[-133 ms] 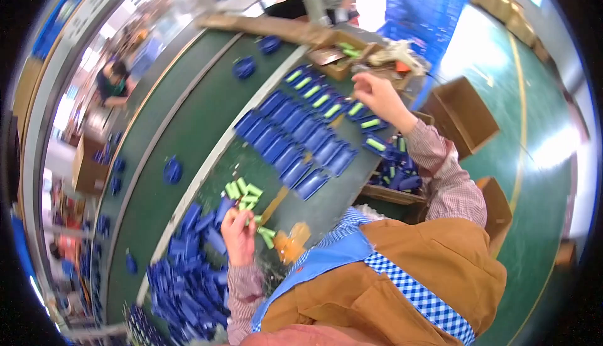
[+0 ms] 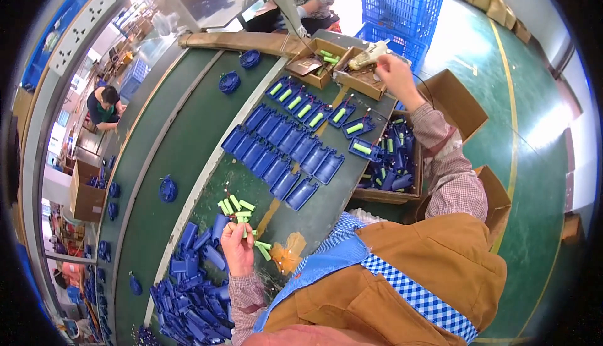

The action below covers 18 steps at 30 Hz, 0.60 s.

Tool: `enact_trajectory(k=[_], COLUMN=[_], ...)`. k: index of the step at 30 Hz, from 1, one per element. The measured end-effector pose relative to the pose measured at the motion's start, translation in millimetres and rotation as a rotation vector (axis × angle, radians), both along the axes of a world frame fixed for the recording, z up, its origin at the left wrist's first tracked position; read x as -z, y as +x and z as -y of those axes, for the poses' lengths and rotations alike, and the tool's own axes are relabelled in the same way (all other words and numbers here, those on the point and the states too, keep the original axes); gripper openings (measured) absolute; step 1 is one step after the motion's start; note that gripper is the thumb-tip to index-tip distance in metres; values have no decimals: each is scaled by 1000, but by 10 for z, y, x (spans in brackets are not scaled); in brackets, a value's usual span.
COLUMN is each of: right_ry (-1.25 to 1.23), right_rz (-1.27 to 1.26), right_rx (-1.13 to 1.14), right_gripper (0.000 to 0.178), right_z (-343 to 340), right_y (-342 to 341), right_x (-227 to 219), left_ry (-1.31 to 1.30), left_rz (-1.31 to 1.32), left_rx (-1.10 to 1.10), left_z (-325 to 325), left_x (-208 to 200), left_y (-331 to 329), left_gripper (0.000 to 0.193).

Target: Applying hot glue to small green components and inserting them into blue plastic housings on an assembly line.

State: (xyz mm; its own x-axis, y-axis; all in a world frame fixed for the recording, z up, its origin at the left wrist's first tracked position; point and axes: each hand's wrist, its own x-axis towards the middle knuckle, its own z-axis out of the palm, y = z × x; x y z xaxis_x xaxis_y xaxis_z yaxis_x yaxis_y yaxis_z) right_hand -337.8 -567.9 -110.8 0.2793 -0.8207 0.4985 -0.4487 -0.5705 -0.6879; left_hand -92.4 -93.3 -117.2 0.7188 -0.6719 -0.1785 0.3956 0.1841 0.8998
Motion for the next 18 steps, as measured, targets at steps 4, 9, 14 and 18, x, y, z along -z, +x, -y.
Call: enact_trajectory(k=[4, 9, 14, 18], right_ry=[-202, 51, 106, 3], right_rz=[-312, -674, -757, -728], right_rx=[163, 157, 117, 305], right_gripper=[40, 47, 47, 44], right_z=[643, 1124, 1315, 1165], right_y=[-448, -399, -370, -347], right_x=[109, 179, 287, 364], left_ry=[-7, 15, 92, 125], left_rz=[-43, -39, -8, -18], left_rx=[85, 51, -33, -20], left_z=[109, 144, 101, 19], left_x=[119, 110, 86, 175], left_y=[-21, -162, -239, -219], left_gripper=[22, 21, 9, 15])
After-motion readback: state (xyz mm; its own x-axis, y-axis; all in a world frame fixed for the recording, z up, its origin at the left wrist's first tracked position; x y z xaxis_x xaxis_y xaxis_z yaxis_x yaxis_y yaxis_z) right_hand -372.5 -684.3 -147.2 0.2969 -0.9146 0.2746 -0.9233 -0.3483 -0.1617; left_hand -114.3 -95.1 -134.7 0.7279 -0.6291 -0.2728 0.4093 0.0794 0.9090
